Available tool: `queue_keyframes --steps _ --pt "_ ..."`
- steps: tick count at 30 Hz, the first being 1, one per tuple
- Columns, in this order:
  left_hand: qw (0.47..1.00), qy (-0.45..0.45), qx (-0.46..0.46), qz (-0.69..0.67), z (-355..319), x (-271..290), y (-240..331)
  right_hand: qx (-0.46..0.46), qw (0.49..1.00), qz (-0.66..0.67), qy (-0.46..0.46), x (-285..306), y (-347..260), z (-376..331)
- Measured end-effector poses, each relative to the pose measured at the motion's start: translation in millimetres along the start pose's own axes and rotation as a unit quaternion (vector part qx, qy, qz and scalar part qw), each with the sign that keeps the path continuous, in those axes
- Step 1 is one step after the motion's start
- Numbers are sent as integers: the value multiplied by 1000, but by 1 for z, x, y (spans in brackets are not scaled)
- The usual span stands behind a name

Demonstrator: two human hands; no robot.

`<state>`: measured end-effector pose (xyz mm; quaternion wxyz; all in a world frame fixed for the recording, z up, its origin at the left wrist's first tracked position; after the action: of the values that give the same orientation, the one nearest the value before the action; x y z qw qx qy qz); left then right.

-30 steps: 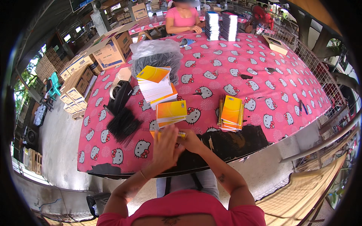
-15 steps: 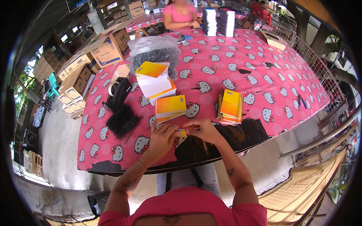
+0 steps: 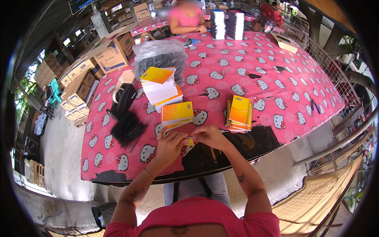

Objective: The person organizes and stacks small yellow and orange paper notebooks on a table, aligning the pages by hand before placing them into stacks.

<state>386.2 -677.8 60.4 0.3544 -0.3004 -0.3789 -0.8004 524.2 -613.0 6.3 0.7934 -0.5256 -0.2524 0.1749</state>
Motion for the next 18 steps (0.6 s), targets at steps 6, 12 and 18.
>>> queue_keyframes --steps 6,12,18 --pt "1000 -14 -5 25 1 -1 3 33 997 -48 -48 -6 -12 7" --pt "998 -56 -2 -22 4 3 12 63 987 -116 96 -3 -37 3" --pt "982 36 -41 -183 62 39 16 -33 982 -186 29 19 -47 -19"
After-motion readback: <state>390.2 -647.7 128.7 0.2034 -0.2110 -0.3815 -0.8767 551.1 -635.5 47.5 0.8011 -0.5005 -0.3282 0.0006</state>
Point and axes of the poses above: each hand's wrist, its own z-axis towards the middle knuckle, its own x-axis out of the back of the hand, y = z × x, the point moved 9 cm from there along z, towards the middle knuckle, and after that the axes turned 9 degrees about x, right-handed, at the moved point
